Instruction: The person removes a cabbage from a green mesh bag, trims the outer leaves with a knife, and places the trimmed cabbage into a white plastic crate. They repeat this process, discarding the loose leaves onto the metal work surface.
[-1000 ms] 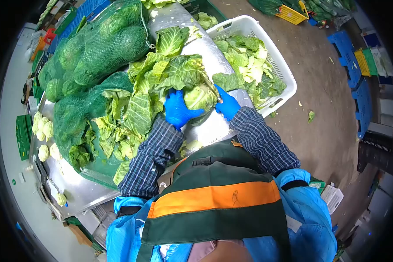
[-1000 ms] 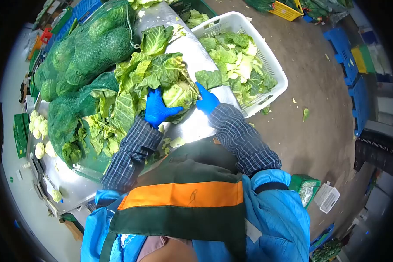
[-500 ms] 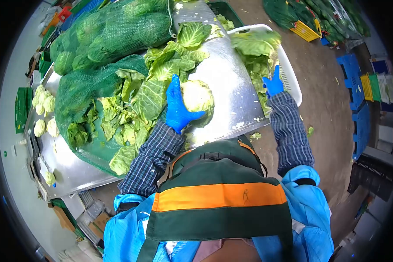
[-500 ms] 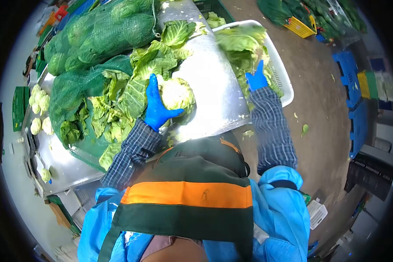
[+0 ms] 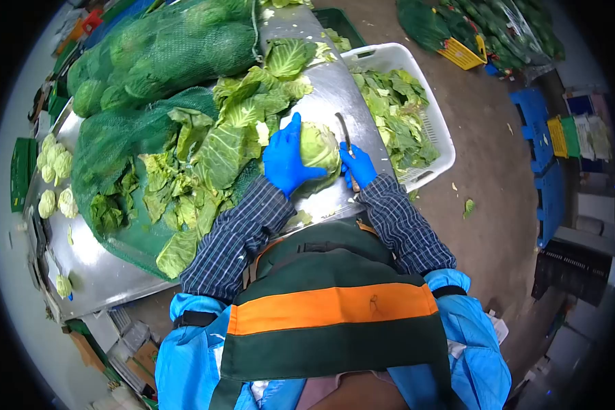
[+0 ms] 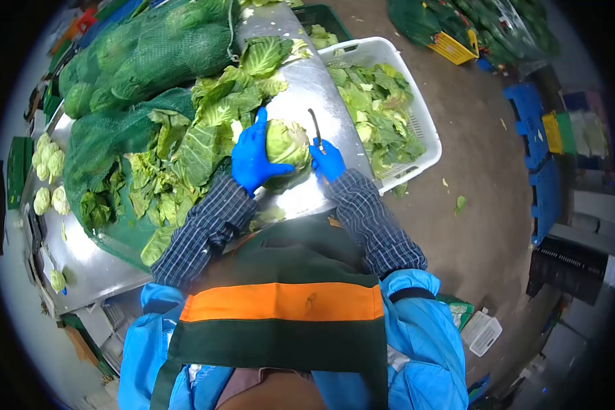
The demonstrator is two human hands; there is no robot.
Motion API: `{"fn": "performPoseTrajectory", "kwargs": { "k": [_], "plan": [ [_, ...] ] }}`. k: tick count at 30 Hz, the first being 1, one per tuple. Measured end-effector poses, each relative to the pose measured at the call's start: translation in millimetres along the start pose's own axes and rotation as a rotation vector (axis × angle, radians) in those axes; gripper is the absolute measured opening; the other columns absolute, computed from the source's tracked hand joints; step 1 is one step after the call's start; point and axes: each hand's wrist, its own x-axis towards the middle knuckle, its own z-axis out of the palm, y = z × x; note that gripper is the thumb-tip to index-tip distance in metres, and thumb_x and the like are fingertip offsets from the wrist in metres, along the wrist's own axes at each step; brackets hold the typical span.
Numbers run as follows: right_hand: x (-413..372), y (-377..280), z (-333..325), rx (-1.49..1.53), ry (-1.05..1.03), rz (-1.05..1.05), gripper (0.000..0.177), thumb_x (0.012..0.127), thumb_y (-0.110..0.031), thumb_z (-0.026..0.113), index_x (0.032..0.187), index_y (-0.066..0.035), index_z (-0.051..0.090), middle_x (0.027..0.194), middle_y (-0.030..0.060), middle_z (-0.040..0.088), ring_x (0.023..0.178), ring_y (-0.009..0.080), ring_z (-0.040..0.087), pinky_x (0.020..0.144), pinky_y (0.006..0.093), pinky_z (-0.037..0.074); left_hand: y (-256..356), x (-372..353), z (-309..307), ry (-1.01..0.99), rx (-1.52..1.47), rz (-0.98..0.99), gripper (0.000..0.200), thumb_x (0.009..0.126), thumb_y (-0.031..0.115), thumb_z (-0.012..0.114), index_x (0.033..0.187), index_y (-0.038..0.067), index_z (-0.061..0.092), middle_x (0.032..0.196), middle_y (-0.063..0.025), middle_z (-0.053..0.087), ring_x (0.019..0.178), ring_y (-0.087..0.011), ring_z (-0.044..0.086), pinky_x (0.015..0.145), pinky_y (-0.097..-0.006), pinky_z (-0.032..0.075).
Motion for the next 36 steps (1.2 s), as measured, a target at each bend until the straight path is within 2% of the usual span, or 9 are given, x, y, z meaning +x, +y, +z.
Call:
{"fn": "performPoseTrajectory", "kwargs": {
  "k": [3,7,15,17,19,20,21,23,36],
  "plan": [
    [-17.0,-5.3,-15.4,-0.406,0.246,-0.386,0.036,0.087,-0.028,0.059,0.119,-0.014,0.049,0.066,0.0078,0.055,0.055,0.0191,0.057,0.047,0.0343,0.045,27.7,26.4,-0.3,-0.160,0.204,-0.117,0.122,0.045,0.045,0.086,0.140,0.001,0.024,0.124,-0.0229,0.048,0.115,-0.0391,0.045,0.095,-0.0470,0.040],
    [-62.4,-41.7,-21.1,-0.659,0.217,-0.371,0.041,0.086,-0.022,0.058,0.124,-0.018,0.042,0.085,0.0180,0.064,0.073,0.0354,0.064,0.065,0.0431,0.051,24.7,36.9,8.0,-0.189,0.167,-0.118,0.120,0.046,0.048,0.085,0.138,0.000,0.025,0.125,-0.0233,0.046,0.113,-0.0390,0.045,0.097,-0.0465,0.038],
    [-61.7,-12.4,5.5,-0.706,0.225,-0.349,0.030,0.090,-0.024,0.051,0.116,-0.010,0.044,0.074,0.0224,0.060,0.071,0.0426,0.059,0.058,0.0503,0.045,22.2,43.3,13.5,-0.198,0.261,-0.109,0.116,0.046,0.045,0.085,0.134,-0.003,0.029,0.119,-0.0226,0.050,0.108,-0.0381,0.049,0.095,-0.0453,0.039],
    [-33.4,16.6,6.6,-0.363,0.075,-0.390,0.025,0.093,-0.021,0.044,0.106,-0.004,0.055,0.081,0.0202,0.064,0.075,0.0357,0.063,0.066,0.0437,0.049,23.2,48.0,9.8,-0.157,0.122,0.045,0.105,0.045,0.043,0.085,0.127,-0.003,0.038,0.107,-0.0224,0.056,0.096,-0.0369,0.056,0.087,-0.0437,0.044],
    [18.8,62.9,8.0,-0.377,0.061,-0.386,0.036,0.094,-0.025,0.040,0.080,-0.002,0.065,0.082,0.0188,0.066,0.073,0.0337,0.063,0.070,0.0418,0.049,19.6,57.7,28.0,-0.350,-0.059,0.351,0.035,0.068,0.028,0.071,0.091,0.003,0.062,0.078,-0.0112,0.062,0.078,-0.0254,0.061,0.073,-0.0391,0.049],
    [-39.7,-37.1,-2.4,-0.628,-0.103,-0.308,0.040,0.095,-0.030,0.035,0.091,-0.003,0.064,0.081,0.0190,0.065,0.074,0.0349,0.062,0.071,0.0429,0.049,12.2,61.0,40.2,-0.288,0.041,0.506,0.037,0.060,0.034,0.076,0.081,0.007,0.063,0.072,-0.0091,0.064,0.071,-0.0259,0.063,0.076,-0.0393,0.049],
    [-14.0,-9.5,6.2,-0.738,0.030,-0.318,0.046,0.097,-0.037,0.028,0.102,-0.005,0.061,0.080,0.0194,0.064,0.075,0.0363,0.062,0.075,0.0440,0.048,-11.3,57.5,55.4,-0.217,-0.323,0.226,0.057,0.058,0.033,0.078,0.100,0.000,0.059,0.083,-0.0139,0.065,0.079,-0.0287,0.063,0.081,-0.0407,0.048],
    [-27.8,-19.8,23.6,-0.542,0.204,-0.074,0.053,0.098,-0.040,0.021,0.107,-0.004,0.058,0.081,0.0206,0.064,0.079,0.0378,0.062,0.082,0.0437,0.047,-30.8,37.8,65.0,0.075,0.206,0.157,0.106,0.050,0.041,0.081,0.133,-0.005,0.032,0.124,-0.0270,0.046,0.114,-0.0409,0.046,0.097,-0.0472,0.037],
    [-13.0,-22.8,34.6,-0.214,0.428,0.129,0.060,0.092,-0.051,0.030,0.099,-0.003,0.065,0.099,0.0245,0.063,0.095,0.0396,0.060,0.087,0.0448,0.044,-47.0,68.1,80.3,-0.090,0.317,0.020,0.116,0.043,0.050,0.085,0.132,-0.003,0.033,0.122,-0.0269,0.045,0.113,-0.0412,0.045,0.095,-0.0488,0.038]
  ]
}}
